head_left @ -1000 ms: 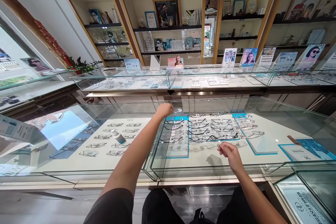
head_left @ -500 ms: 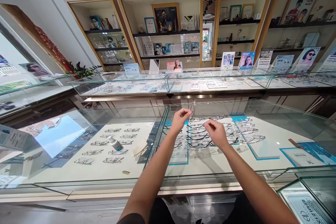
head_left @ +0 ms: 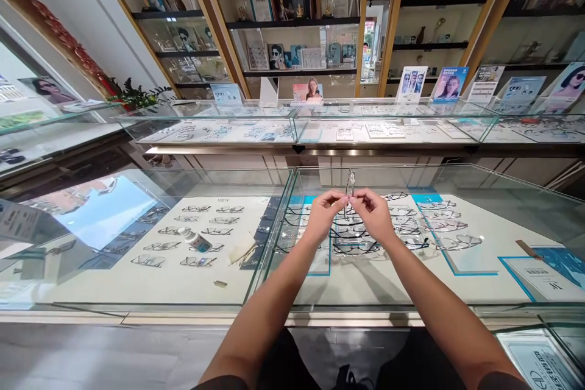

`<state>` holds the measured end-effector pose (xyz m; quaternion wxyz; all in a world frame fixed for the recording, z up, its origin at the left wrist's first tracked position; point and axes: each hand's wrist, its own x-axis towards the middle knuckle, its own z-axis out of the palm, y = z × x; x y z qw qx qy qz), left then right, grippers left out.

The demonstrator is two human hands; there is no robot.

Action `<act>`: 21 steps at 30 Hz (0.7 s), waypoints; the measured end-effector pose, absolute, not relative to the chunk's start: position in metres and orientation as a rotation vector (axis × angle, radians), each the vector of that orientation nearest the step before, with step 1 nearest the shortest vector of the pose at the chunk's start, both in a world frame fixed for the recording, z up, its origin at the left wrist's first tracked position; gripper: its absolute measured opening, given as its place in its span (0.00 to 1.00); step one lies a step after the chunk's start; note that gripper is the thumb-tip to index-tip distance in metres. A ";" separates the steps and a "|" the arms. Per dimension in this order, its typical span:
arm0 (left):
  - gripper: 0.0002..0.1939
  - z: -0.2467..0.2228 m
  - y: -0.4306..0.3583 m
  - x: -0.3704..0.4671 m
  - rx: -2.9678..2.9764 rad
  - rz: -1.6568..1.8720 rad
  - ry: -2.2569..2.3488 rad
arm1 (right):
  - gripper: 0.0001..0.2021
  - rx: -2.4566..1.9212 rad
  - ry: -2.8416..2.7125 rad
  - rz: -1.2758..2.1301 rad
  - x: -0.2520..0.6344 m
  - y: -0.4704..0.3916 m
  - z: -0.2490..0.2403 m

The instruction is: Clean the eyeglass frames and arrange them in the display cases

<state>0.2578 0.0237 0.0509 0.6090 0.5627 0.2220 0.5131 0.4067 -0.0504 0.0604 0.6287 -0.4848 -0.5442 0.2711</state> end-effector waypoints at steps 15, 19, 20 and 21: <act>0.19 0.152 0.020 0.257 1.470 1.154 0.374 | 0.16 -1.164 -1.602 0.592 0.437 -0.062 0.191; 0.17 0.190 0.009 0.259 1.602 1.167 0.316 | 0.18 -1.079 -1.527 0.552 0.438 -0.077 0.211; 0.16 0.195 0.005 0.259 1.622 1.185 0.309 | 0.18 -1.068 -1.523 0.540 0.437 -0.080 0.214; 0.16 0.198 0.002 0.258 1.637 1.201 0.307 | 0.18 -1.063 -1.522 0.527 0.436 -0.082 0.215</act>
